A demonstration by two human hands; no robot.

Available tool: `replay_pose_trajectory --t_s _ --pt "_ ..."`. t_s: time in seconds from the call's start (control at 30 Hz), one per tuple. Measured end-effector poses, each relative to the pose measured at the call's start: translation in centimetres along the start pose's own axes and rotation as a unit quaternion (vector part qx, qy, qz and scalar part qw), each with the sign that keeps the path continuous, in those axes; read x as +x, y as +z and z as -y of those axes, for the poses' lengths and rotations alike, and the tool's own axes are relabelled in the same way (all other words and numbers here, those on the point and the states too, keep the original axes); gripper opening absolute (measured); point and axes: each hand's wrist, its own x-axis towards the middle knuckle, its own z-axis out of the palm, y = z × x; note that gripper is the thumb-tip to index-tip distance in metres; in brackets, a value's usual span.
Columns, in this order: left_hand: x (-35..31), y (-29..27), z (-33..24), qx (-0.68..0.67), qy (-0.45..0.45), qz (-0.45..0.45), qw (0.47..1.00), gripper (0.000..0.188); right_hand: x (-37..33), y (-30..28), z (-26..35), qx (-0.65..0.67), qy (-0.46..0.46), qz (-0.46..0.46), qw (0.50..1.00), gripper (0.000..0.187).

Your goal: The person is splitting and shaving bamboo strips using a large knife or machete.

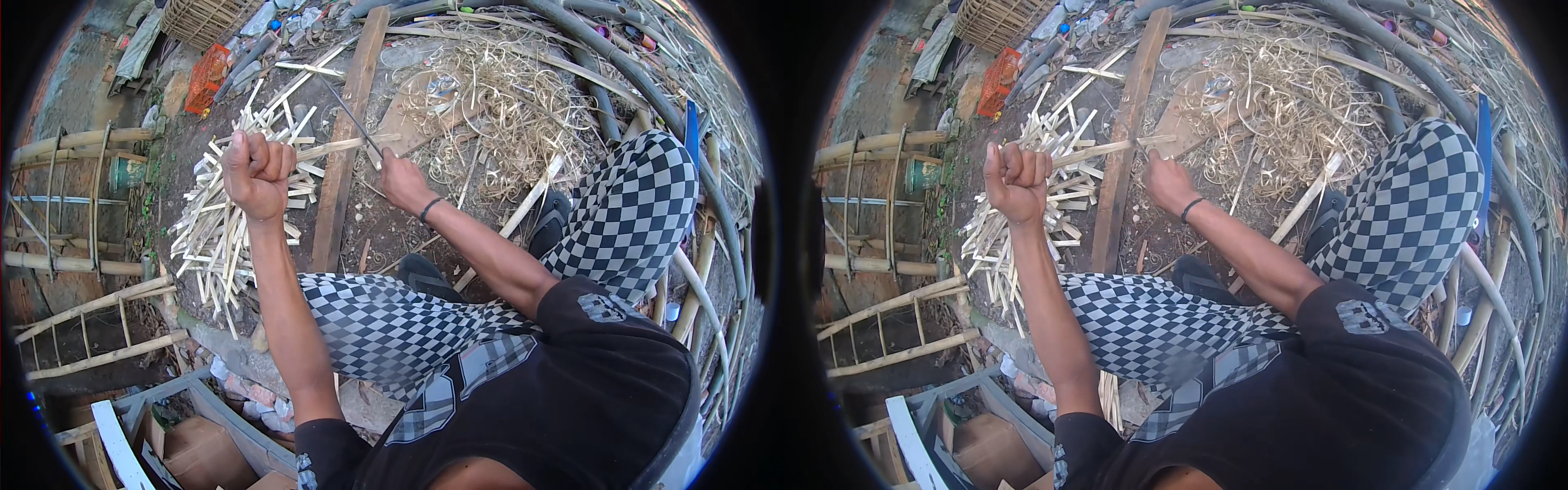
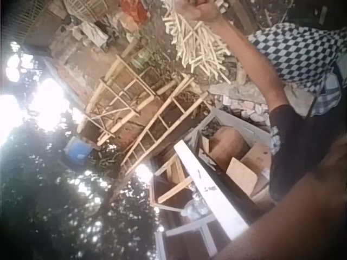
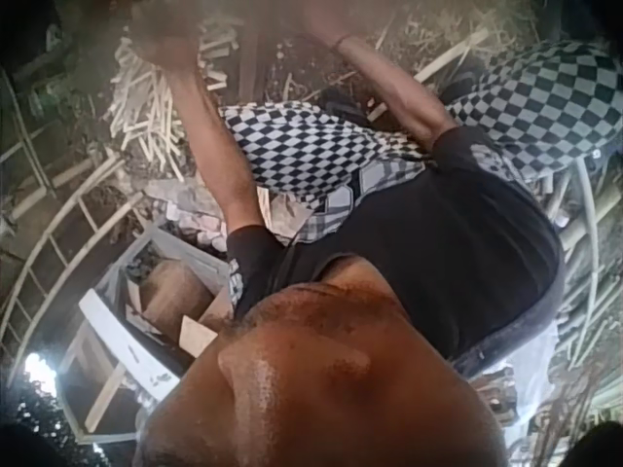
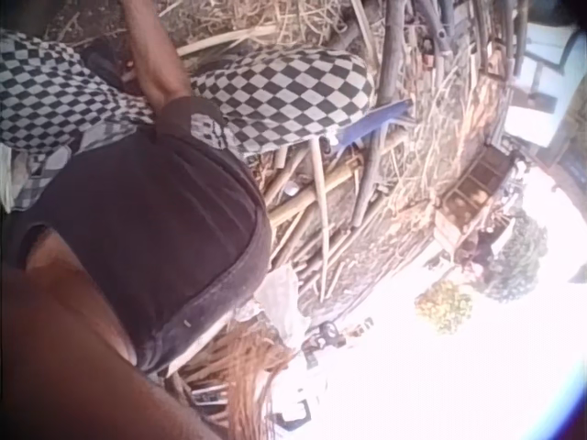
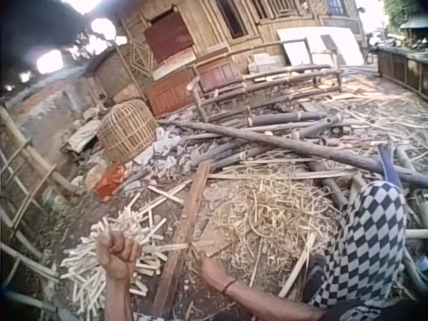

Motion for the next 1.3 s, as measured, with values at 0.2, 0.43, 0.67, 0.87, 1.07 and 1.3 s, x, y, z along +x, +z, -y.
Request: replay_pose_trajectory --t_s 0.2,0.43,0.67,0.87,1.07,1.3 --pt "0.1 -1.0 -0.4 -0.048 -0.011 0.023 0.998 0.052 -1.0 -4.3 8.3 -0.003 -0.020 0.085 0.996 0.026" --pt "0.3 0.5 -0.1 -0.048 -0.028 0.029 0.998 0.050 1.6 1.1 -7.9 -0.085 0.102 0.067 0.989 0.024" --pt "0.2 1.8 0.6 0.035 -0.010 0.060 0.998 0.050 0.5 0.5 2.3 0.028 0.079 0.112 0.990 0.029" --pt "0.9 1.4 1.0 0.073 0.033 -0.028 0.996 0.052 -1.1 -3.7 8.5 0.111 -0.087 0.038 0.989 0.021" --pt "0.4 0.4 -2.3 -0.018 0.076 -0.110 0.991 0.051 -1.7 -3.7 8.4 0.131 -0.045 0.030 0.990 0.019" --pt "0.0 -1.6 -0.9 -0.047 0.000 -0.104 0.993 0.052 -2.4 -3.4 8.5 0.102 -0.059 0.037 0.992 0.018"
